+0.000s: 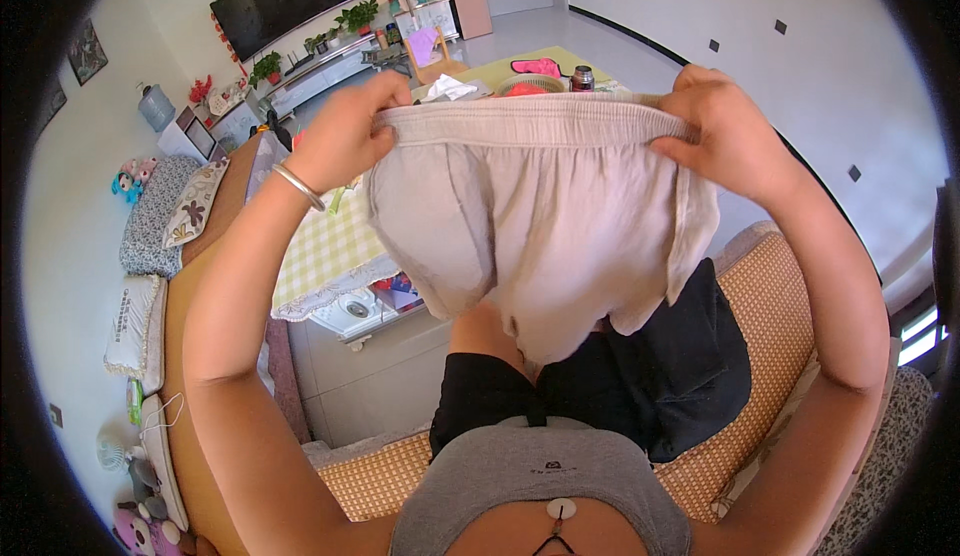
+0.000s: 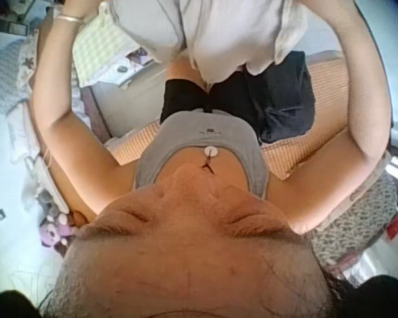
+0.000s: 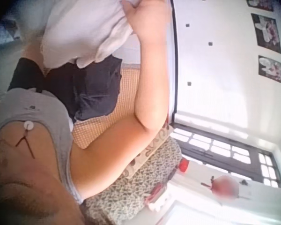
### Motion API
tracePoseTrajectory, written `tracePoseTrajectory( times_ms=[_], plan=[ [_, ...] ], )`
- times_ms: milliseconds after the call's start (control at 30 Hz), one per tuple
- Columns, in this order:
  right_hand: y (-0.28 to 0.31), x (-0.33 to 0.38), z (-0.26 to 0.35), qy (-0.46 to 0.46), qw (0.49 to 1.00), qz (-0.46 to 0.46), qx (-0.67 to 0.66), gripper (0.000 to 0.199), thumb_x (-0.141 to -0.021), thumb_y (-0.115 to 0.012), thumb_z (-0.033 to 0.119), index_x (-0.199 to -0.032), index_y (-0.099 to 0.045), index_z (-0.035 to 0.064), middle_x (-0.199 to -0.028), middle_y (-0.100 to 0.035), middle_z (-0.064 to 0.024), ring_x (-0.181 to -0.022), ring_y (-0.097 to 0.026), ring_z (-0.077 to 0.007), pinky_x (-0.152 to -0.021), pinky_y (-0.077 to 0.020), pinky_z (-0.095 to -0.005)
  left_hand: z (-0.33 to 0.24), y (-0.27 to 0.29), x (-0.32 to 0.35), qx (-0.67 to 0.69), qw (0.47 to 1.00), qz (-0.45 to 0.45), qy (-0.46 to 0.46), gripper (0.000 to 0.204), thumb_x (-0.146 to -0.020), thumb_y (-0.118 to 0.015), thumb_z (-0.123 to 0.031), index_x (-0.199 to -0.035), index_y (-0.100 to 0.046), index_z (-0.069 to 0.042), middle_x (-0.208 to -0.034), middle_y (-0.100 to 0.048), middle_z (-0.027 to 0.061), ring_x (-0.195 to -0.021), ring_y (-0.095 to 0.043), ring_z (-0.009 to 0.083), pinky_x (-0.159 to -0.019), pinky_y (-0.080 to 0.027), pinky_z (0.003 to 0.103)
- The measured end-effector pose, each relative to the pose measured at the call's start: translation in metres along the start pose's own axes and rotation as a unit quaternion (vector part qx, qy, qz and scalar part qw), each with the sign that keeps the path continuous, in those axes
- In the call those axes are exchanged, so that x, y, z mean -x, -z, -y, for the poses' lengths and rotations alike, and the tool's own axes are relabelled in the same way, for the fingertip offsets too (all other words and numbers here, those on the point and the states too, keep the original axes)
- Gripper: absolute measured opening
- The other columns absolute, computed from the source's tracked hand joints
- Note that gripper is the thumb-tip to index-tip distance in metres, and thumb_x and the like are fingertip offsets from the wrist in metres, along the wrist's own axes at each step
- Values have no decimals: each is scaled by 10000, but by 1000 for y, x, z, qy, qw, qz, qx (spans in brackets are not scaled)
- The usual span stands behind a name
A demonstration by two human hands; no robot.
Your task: The person folds black pants, a white t-shirt, and white shorts by laying them flat on a bed and smoothing them by hand.
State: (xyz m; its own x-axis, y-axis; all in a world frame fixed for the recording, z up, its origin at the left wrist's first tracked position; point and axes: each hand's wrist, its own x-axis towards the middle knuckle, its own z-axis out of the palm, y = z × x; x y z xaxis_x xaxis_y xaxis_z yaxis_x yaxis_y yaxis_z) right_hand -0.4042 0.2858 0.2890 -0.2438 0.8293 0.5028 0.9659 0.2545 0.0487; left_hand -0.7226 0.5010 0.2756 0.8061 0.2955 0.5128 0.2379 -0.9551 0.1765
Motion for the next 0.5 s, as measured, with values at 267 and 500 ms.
tracePoseTrajectory(
  times_ms=[267,500],
  plan=[
    [3,-1,-36,22,994,-82,64,225,-686,-752,153,-861,-677,32,-822,-651,-106,-942,-533,-260,-857,-432,-407,-4,11,2,39,993,90,59,185,-698,-583,54,-803,-451,-22,-708,-419,23,-650,-377,89,-594,-382,221],
    [1,-2,-51,-278,838,17,-470,262,-717,-696,63,-948,-619,-35,-1001,-645,-147,-888,-637,-230,-853,-500,-351,13,20,0,255,955,-27,147,202,-736,-522,89,-854,-482,-70,-777,-495,-50,-695,-440,20,-573,-342,167]
  ],
)
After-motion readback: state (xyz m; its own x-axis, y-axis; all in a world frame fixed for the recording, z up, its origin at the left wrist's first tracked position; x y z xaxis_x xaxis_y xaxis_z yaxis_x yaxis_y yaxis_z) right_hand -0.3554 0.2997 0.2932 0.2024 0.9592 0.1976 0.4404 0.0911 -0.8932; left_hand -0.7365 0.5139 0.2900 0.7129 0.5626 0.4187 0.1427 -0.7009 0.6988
